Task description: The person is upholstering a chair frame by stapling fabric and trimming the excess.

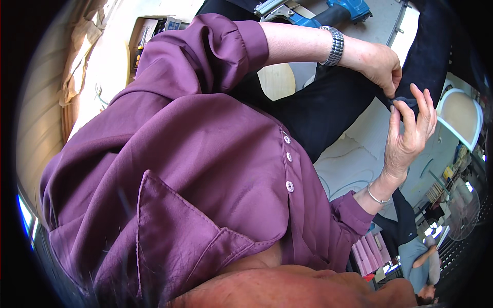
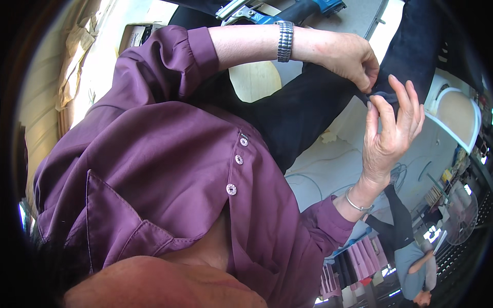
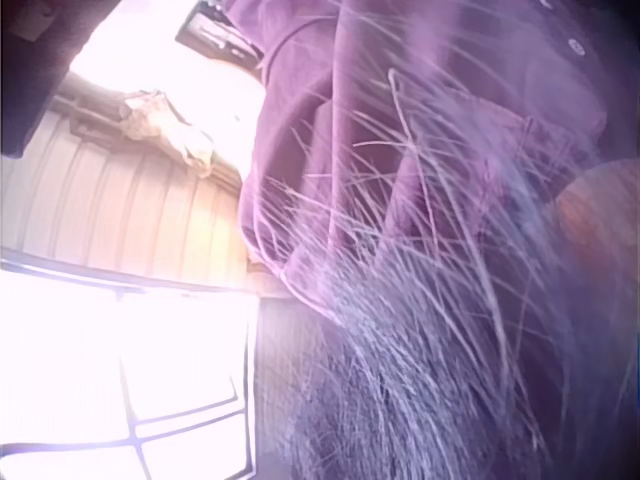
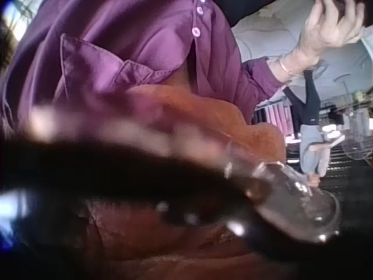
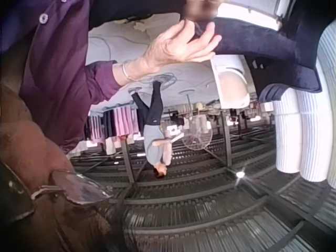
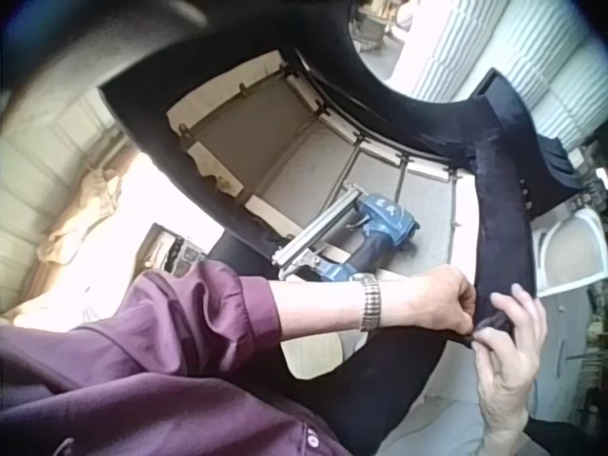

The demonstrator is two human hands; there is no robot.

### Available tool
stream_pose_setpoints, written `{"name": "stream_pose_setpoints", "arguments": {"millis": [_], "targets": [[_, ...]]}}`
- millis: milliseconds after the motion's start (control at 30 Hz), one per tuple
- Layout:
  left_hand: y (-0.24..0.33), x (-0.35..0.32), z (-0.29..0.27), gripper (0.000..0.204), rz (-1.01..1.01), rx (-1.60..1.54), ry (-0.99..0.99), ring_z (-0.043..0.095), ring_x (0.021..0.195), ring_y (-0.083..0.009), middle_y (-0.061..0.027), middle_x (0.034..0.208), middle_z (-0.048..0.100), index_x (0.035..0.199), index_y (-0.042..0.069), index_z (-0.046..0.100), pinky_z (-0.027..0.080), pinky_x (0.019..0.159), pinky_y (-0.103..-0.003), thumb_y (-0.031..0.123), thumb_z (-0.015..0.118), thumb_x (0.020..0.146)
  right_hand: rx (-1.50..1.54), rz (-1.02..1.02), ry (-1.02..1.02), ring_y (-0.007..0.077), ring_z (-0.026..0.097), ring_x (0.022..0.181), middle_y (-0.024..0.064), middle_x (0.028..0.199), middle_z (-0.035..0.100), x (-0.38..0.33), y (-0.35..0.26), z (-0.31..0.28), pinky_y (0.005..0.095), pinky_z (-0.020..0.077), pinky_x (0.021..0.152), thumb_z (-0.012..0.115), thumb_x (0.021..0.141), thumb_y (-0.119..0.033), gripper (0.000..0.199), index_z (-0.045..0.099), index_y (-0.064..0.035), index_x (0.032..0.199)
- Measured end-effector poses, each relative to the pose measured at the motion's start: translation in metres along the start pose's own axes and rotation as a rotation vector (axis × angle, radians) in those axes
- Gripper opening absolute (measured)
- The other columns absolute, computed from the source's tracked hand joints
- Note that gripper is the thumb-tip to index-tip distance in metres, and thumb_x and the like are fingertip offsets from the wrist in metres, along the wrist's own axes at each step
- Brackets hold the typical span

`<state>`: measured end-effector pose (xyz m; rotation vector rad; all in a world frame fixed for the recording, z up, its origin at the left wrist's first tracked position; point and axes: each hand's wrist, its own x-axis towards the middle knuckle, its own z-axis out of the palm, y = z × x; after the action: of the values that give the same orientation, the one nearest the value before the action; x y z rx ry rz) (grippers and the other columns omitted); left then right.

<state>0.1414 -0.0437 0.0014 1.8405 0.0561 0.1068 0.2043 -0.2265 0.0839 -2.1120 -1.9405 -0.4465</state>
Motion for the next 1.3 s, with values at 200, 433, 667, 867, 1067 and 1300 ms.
{"name": "stream_pose_setpoints", "arguments": {"millis": [200, 433, 667, 867, 1067, 1300], "targets": [[0.001, 0.009, -0.004, 0.016, -0.245, -0.307, -0.253, 0.050, 0.061, -0.0062, 0.0044, 0.071, 0.061, 0.087, 0.011, 0.074, 0.037, 0.052, -0.024, 0.024, 0.081, 0.080, 0.030, -0.023, 0.073, 0.0275, 0.060, 0.125, 0.0031, 0.122, 0.069, -0.001, 0.000, 0.002, 0.0449, 0.0424, 0.111, 0.082, 0.076, 0.000, 0.020, 0.075, -0.0118, 0.091], [-0.001, 0.007, -0.002, 0.020, -0.213, -0.360, -0.232, 0.053, 0.065, -0.0081, 0.0036, 0.073, 0.061, 0.094, 0.008, 0.076, 0.039, 0.055, -0.024, 0.020, 0.081, 0.079, 0.020, -0.024, 0.085, 0.0280, 0.063, 0.121, 0.0043, 0.120, 0.070, -0.004, 0.001, 0.003, 0.0435, 0.0448, 0.108, 0.082, 0.074, 0.001, 0.020, 0.075, -0.0098, 0.090], [-0.006, -0.005, 0.004, 0.018, 0.411, 0.104, 0.285, 0.069, 0.085, -0.0215, -0.0057, 0.084, 0.072, 0.095, 0.007, 0.072, 0.054, 0.076, -0.034, 0.009, 0.074, 0.076, 0.125, 0.022, 0.063, 0.0292, 0.060, 0.125, 0.0063, 0.120, 0.069, 0.002, -0.002, -0.003, 0.0415, 0.0442, 0.107, 0.078, 0.079, 0.003, 0.016, 0.071, -0.0062, 0.091], [-0.011, -0.012, 0.011, 0.017, 0.428, -0.071, 0.223, 0.068, 0.076, -0.0158, -0.0031, 0.084, 0.072, 0.096, 0.009, 0.073, 0.053, 0.072, -0.029, 0.011, 0.073, 0.080, 0.170, 0.041, 0.026, 0.0279, 0.059, 0.126, 0.0053, 0.120, 0.069, 0.012, -0.002, 0.001, 0.0400, 0.0428, 0.107, 0.077, 0.081, 0.002, 0.016, 0.070, -0.0067, 0.092], [-0.010, -0.012, 0.007, 0.016, 0.144, -0.239, -0.009, 0.064, 0.073, -0.0121, 0.0012, 0.080, 0.069, 0.095, 0.011, 0.074, 0.051, 0.070, -0.028, 0.019, 0.074, 0.082, 0.114, 0.037, -0.073, 0.0272, 0.059, 0.126, 0.0037, 0.118, 0.070, 0.016, 0.001, -0.002, 0.0422, 0.0407, 0.109, 0.075, 0.084, -0.001, 0.014, 0.068, -0.0075, 0.094], [-0.016, -0.007, 0.020, 0.027, 0.240, -0.058, 0.044, 0.065, 0.078, -0.0154, -0.0030, 0.080, 0.069, 0.094, 0.011, 0.074, 0.052, 0.075, -0.031, 0.030, 0.083, 0.078, 0.077, 0.004, -0.234, 0.0263, 0.060, 0.123, 0.0039, 0.108, 0.070, 0.019, 0.009, -0.006, 0.0458, 0.0389, 0.112, 0.074, 0.087, -0.005, 0.013, 0.067, -0.0083, 0.097]]}}
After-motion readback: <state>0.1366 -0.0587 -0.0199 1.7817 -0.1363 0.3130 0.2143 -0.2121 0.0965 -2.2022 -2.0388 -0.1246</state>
